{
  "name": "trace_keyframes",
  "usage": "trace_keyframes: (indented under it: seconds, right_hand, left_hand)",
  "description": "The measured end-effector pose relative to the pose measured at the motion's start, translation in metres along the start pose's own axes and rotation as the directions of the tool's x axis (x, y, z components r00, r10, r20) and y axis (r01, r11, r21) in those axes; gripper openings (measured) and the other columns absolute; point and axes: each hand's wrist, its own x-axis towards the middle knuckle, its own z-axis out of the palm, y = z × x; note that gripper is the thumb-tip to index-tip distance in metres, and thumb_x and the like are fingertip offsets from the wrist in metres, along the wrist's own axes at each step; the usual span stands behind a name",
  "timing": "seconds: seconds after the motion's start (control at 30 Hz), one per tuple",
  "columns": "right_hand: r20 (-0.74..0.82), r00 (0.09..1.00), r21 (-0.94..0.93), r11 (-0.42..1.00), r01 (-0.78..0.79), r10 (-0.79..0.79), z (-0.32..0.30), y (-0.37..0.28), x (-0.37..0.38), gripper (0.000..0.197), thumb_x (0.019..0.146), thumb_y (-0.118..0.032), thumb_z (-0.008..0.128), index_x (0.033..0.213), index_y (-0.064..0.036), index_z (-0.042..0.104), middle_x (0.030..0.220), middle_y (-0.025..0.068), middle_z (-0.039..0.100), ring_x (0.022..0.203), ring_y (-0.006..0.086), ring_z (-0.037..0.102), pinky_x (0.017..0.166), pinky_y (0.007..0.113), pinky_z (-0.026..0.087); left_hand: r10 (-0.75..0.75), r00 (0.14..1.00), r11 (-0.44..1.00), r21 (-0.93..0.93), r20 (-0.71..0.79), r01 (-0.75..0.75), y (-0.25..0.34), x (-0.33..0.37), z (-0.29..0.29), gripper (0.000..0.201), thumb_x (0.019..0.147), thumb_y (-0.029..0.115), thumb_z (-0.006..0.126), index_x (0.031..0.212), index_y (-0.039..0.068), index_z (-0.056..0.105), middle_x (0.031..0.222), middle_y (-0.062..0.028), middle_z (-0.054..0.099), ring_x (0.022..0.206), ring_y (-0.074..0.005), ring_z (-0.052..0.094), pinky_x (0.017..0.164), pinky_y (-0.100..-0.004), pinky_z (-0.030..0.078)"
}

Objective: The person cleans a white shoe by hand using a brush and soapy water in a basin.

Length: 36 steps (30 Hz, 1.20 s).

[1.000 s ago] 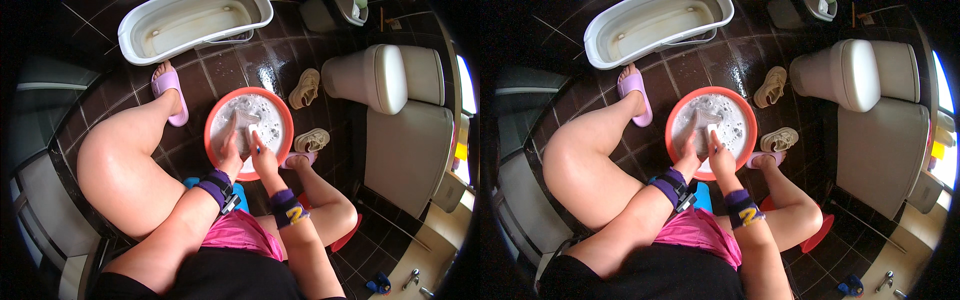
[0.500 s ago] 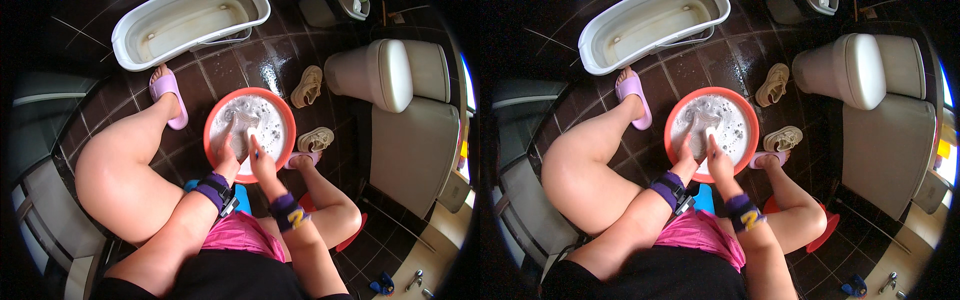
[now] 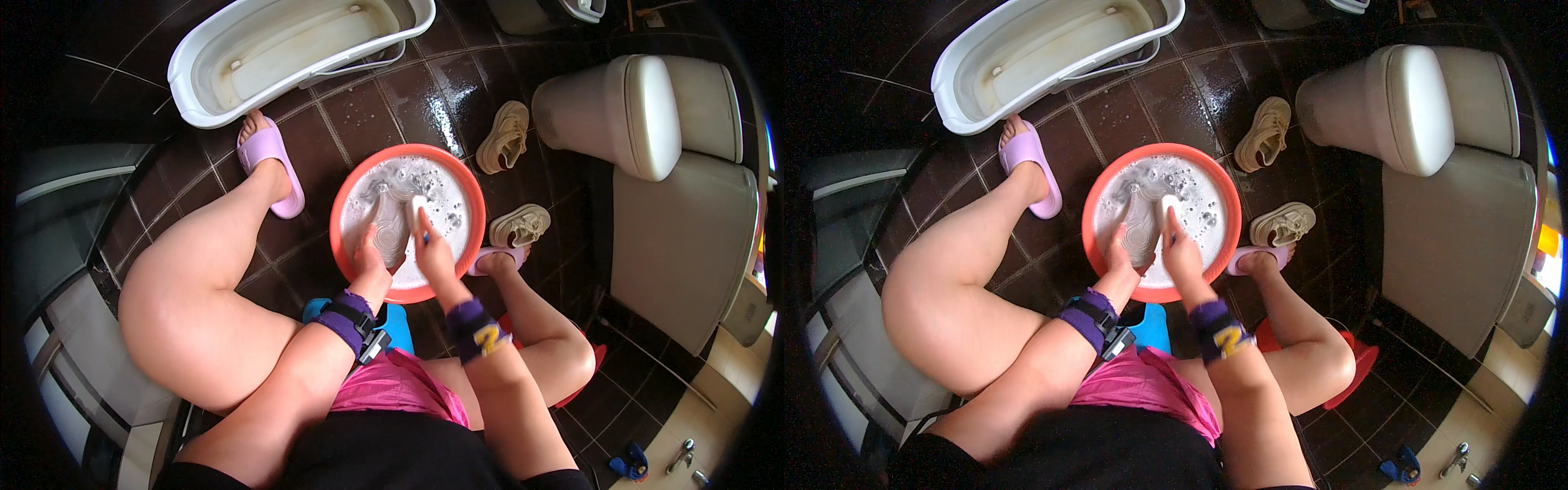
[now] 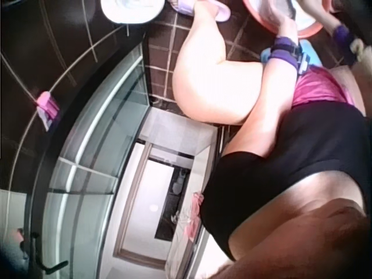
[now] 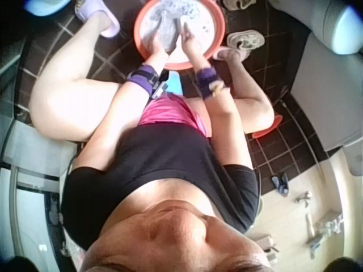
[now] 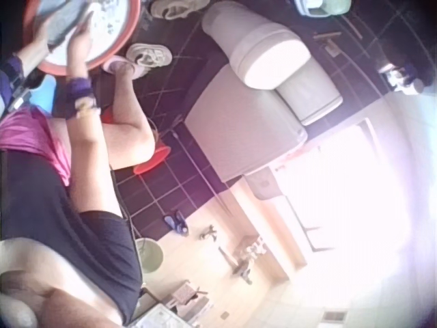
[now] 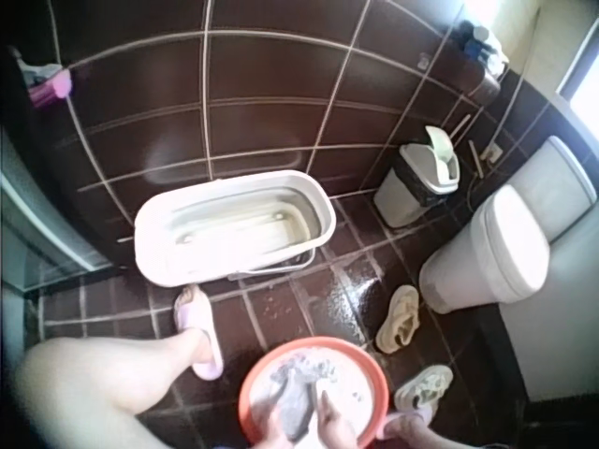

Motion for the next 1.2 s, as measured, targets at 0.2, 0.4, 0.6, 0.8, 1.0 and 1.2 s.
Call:
trace_keyframes:
  seconds: [0.2, 0.4, 0.6, 0.8, 1.0, 1.2]
  right_hand:
    - [0.160, 0.987, -0.019, 0.999, 0.033, -0.030, -0.011, -0.020, -0.050, 0.047, 0.094, -0.021, 0.053, 0.140, -0.0238, 0.044, 0.091, 0.0294, 0.063, 0.088, 0.0426, 0.063, 0.074, 0.048, 0.050]
    - [-0.002, 0.994, -0.064, 0.992, -0.111, 0.111, -0.014, 0.009, 0.066, 0.045, 0.095, -0.036, 0.048, 0.139, -0.0304, 0.044, 0.090, 0.0243, 0.066, 0.088, 0.0410, 0.064, 0.078, 0.048, 0.049]
    - [0.097, 0.995, -0.103, 0.995, -0.004, 0.014, 0.001, -0.017, 0.009, 0.044, 0.095, -0.030, 0.050, 0.139, -0.0298, 0.045, 0.082, 0.0270, 0.063, 0.078, 0.0428, 0.064, 0.067, 0.047, 0.050]
    - [0.210, 0.974, -0.131, 0.985, 0.109, -0.080, -0.013, -0.032, -0.066, 0.049, 0.093, -0.028, 0.053, 0.140, -0.0319, 0.043, 0.076, 0.0253, 0.063, 0.071, 0.0420, 0.064, 0.061, 0.050, 0.050]
    - [0.022, 1.000, -0.156, 0.988, 0.020, -0.016, 0.000, -0.019, 0.031, 0.043, 0.095, -0.032, 0.048, 0.138, -0.0325, 0.045, 0.077, 0.0261, 0.063, 0.073, 0.0431, 0.063, 0.065, 0.049, 0.050]
    - [0.184, 0.978, -0.050, 0.992, 0.113, -0.102, -0.007, -0.040, -0.055, 0.043, 0.095, -0.026, 0.050, 0.138, -0.0286, 0.046, 0.078, 0.0277, 0.062, 0.075, 0.0437, 0.063, 0.066, 0.050, 0.049]
  left_hand:
    - [-0.105, 0.994, 0.992, 0.078, 0.008, 0.104, 0.010, -0.020, 0.006, 0.055, 0.084, 0.056, 0.053, 0.117, 0.013, 0.060, 0.109, -0.0041, 0.064, 0.097, -0.0228, 0.061, 0.075, -0.0382, 0.049]
    - [-0.059, 0.998, 0.984, 0.170, 0.013, 0.056, -0.008, -0.012, 0.010, 0.051, 0.083, 0.053, 0.056, 0.119, 0.017, 0.058, 0.111, -0.0029, 0.064, 0.097, -0.0234, 0.060, 0.077, -0.0418, 0.048]
    - [-0.022, 0.998, 0.999, 0.037, 0.060, 0.019, -0.003, 0.009, -0.010, 0.052, 0.085, 0.050, 0.056, 0.121, 0.012, 0.057, 0.116, -0.0057, 0.062, 0.103, -0.0257, 0.059, 0.086, -0.0431, 0.048]
    - [-0.045, 0.998, 0.999, 0.022, -0.048, 0.046, 0.005, -0.022, 0.007, 0.055, 0.083, 0.041, 0.068, 0.122, 0.004, 0.057, 0.117, -0.0100, 0.061, 0.101, -0.0265, 0.061, 0.081, -0.0429, 0.052]
    - [-0.132, 0.991, 0.990, 0.048, -0.010, 0.133, -0.003, -0.013, 0.004, 0.068, 0.082, 0.056, 0.064, 0.135, 0.018, 0.043, 0.134, -0.0078, 0.048, 0.114, -0.0279, 0.054, 0.085, -0.0510, 0.051]
    - [-0.155, 0.988, 0.987, 0.052, 0.017, 0.154, 0.007, 0.007, -0.014, 0.061, 0.092, 0.059, 0.040, 0.131, 0.013, 0.049, 0.126, -0.0093, 0.055, 0.116, -0.0286, 0.053, 0.096, -0.0477, 0.044]
